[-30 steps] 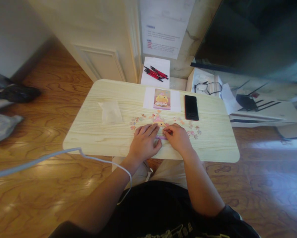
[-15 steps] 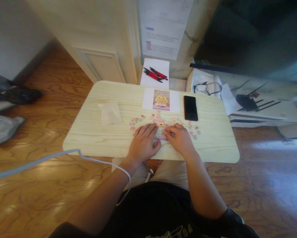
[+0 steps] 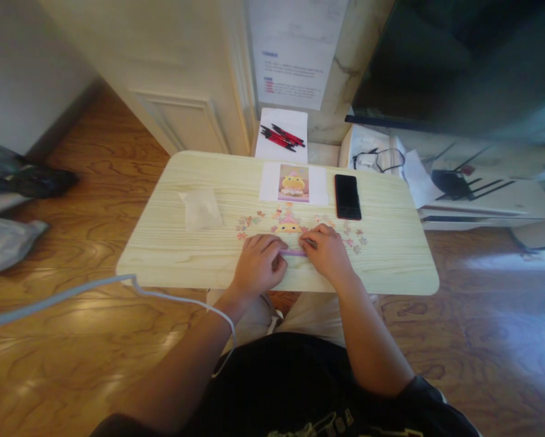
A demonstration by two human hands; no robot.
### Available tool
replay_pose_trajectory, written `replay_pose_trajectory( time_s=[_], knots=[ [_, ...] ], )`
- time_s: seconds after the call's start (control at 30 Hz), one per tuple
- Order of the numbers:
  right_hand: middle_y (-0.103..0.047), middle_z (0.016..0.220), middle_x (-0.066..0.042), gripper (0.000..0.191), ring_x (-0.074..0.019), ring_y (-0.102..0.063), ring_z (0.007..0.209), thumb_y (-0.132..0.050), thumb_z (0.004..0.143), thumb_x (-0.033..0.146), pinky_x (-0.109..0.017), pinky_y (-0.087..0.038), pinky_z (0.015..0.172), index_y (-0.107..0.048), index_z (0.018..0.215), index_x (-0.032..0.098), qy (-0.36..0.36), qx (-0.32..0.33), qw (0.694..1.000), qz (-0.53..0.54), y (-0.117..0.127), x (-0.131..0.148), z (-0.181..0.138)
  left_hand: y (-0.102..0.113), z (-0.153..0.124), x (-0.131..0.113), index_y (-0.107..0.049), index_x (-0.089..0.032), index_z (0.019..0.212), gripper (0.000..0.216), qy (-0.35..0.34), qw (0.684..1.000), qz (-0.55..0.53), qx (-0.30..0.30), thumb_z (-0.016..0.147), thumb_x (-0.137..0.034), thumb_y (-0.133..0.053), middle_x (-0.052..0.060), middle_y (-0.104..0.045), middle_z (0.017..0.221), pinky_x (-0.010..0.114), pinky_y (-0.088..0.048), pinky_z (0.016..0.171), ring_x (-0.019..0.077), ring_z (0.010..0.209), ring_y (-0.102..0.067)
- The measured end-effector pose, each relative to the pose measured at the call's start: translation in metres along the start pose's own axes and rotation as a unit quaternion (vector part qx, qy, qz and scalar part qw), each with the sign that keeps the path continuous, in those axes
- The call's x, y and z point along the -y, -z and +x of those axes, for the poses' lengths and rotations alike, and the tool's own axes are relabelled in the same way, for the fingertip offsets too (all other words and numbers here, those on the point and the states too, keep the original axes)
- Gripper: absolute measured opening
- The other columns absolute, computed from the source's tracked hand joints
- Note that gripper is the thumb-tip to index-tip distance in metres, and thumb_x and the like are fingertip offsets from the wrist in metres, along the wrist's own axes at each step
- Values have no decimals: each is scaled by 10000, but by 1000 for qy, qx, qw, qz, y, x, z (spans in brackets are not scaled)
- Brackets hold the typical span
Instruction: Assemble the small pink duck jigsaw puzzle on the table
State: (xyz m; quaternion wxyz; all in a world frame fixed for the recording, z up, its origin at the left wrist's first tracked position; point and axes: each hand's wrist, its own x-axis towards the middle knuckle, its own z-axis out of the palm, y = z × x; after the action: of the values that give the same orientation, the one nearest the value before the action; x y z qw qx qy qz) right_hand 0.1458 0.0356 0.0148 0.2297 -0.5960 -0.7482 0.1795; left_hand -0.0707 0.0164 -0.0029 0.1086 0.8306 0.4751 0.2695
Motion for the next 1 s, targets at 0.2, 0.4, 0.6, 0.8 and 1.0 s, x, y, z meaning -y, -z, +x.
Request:
replay_pose_trajectory(
  time_s=[0.2,0.4,0.6,0.8,1.0],
  knots=[
    [-702,994,-68,185,-217,-665,911,-645,967,255,-350,-526,864,-810,1047,233,-31,-54,998,33,18,-21,-2,-2,-5,2,-738,-221,1096,264,-131,989,-24,61,878,-170,-599,70,-732,1125,448,-510,953,253,1048,-631],
    [-726,1021,-55,157,-203,-669,876,-666,932,212,-341,-525,825,-808,998,227,-42,-58,997,22,39,-52,-9,-2,-5,1,-740,-225,1157,334,-148,986,-39,70,855,-168,-611,81,-727,1180,456,-523,979,259,1083,-639],
    [-714,1023,-59,160,-205,-662,931,-673,936,210,-331,-517,869,-801,1031,218,-43,-38,998,7,41,-55,-16,0,-2,-3,-710,-235,1289,452,-129,988,-32,75,852,-182,-608,87,-710,1229,492,-509,1027,280,1140,-619],
    [-695,1061,-83,197,-235,-645,998,-662,977,353,-365,-489,929,-794,1047,225,-72,-28,996,-41,33,-41,-16,2,-1,-7,-677,-281,1354,505,-108,991,-29,78,862,-193,-601,80,-688,1269,492,-485,1052,282,1173,-606],
    [-683,1097,-91,203,-247,-636,1035,-656,960,308,-376,-472,962,-783,1095,224,-65,-19,996,-53,28,-35,-13,4,1,-8,-663,-307,1373,469,-87,993,-18,82,906,-289,-617,84,-656,1319,494,-450,1082,291,1229,-588]
  ],
)
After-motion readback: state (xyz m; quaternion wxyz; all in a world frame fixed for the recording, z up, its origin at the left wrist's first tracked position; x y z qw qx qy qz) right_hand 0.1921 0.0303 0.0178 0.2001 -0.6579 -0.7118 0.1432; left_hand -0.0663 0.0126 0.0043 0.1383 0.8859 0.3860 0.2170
